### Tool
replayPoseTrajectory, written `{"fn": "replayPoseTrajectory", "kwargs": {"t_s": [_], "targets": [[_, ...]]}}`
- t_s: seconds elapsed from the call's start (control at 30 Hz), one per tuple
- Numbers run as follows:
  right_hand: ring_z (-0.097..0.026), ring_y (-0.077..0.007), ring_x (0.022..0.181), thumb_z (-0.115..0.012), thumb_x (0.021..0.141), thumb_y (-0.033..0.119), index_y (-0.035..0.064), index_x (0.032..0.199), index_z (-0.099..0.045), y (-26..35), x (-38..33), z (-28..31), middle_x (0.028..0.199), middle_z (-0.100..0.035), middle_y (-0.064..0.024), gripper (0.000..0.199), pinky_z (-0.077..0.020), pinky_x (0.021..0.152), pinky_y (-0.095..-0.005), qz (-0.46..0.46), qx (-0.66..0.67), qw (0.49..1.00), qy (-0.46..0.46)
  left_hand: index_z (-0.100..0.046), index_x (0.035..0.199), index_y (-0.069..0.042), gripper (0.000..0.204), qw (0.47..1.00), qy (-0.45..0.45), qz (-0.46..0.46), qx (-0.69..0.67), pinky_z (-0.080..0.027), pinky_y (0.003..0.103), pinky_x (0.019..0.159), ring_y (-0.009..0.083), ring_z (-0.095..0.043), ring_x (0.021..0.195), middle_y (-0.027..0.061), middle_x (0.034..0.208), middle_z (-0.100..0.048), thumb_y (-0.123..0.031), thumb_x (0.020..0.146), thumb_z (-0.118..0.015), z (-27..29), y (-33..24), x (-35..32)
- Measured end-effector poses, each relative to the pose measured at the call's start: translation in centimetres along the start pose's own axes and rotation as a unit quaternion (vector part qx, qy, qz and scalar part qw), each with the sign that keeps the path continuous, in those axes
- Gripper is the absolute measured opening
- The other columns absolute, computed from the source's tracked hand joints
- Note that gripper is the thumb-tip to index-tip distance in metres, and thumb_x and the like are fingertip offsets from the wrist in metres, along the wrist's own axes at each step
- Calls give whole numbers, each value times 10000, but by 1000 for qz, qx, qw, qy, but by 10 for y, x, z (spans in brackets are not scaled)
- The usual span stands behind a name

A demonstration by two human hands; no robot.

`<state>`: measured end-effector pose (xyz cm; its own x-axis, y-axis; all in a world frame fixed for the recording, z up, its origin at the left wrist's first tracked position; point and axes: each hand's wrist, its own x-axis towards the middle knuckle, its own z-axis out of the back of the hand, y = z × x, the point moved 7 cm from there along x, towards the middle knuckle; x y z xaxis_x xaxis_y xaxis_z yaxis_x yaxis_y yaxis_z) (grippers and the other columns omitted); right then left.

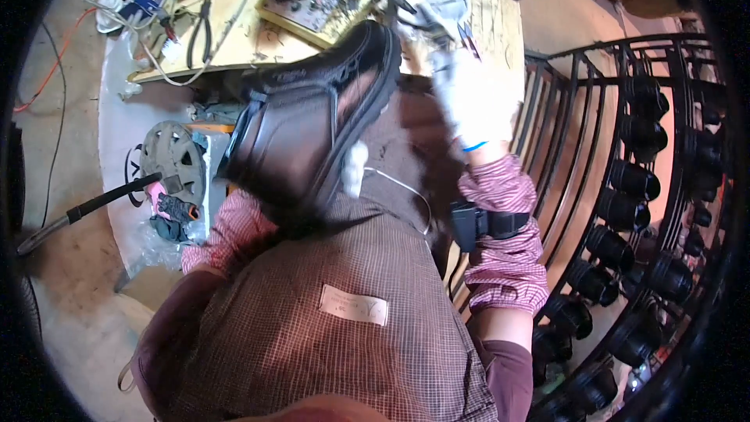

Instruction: Checking and cleaning finished shoes in a factory environment.

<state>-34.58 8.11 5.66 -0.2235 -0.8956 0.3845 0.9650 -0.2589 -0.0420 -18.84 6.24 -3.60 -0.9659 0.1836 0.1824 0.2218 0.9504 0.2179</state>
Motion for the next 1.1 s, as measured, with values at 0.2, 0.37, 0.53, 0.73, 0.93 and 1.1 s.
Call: {"fn": "replayPoseTrajectory", "kwargs": {"t_s": [0.2,0.37,0.53,0.73,0.93,1.1], "targets": [[-716,-380,757,-523,1006,527,155,1100,-687,-80,38,-64,887,-738,-164,417,-559,640,-496,-126,-111,981,97,-428,1498,31,788,972,-84,-221,19,-438,475,1138,422,-560,1263,269,1455,-501,-556,996,-581,-34,35,-74],[-715,-336,804,-630,976,441,119,1427,-578,-49,25,-51,1010,-723,-186,556,-569,689,-431,16,-69,998,-2,-448,1515,-35,892,716,-335,-539,291,-445,396,1129,263,-564,1287,122,1457,-555,-745,974,-442,-62,-44,-146],[-655,-292,681,-728,938,261,75,1412,-610,-11,-12,33,842,-690,-165,524,-526,643,-388,24,96,994,-52,-263,1602,26,1155,416,-560,-626,350,-357,367,1157,265,-487,1334,167,1566,-445,-817,869,-556,-97,-126,-208],[-657,-343,810,-698,950,242,58,1430,-588,-20,-71,30,973,-694,-169,526,-519,718,-431,-9,135,990,29,15,1616,51,1195,230,-587,-648,428,-354,414,1154,364,-492,1375,257,1543,-459,-779,921,-492,-171,-138,-164],[-689,-347,979,-696,947,235,67,1411,-605,13,-44,40,1113,-717,-180,502,-528,873,-416,38,221,975,4,124,1624,-39,1182,240,-604,-602,464,-370,452,1138,429,-485,1385,310,1510,-472,-763,920,-490,-177,-159,-171],[-657,-316,1168,-687,893,68,113,1426,-596,95,26,67,1337,-668,-116,543,-525,942,-413,223,280,930,-83,93,1631,-35,1209,249,-637,-581,440,-369,459,1139,410,-495,1379,298,1521,-466,-795,898,-494,-171,-128,-166]]}}
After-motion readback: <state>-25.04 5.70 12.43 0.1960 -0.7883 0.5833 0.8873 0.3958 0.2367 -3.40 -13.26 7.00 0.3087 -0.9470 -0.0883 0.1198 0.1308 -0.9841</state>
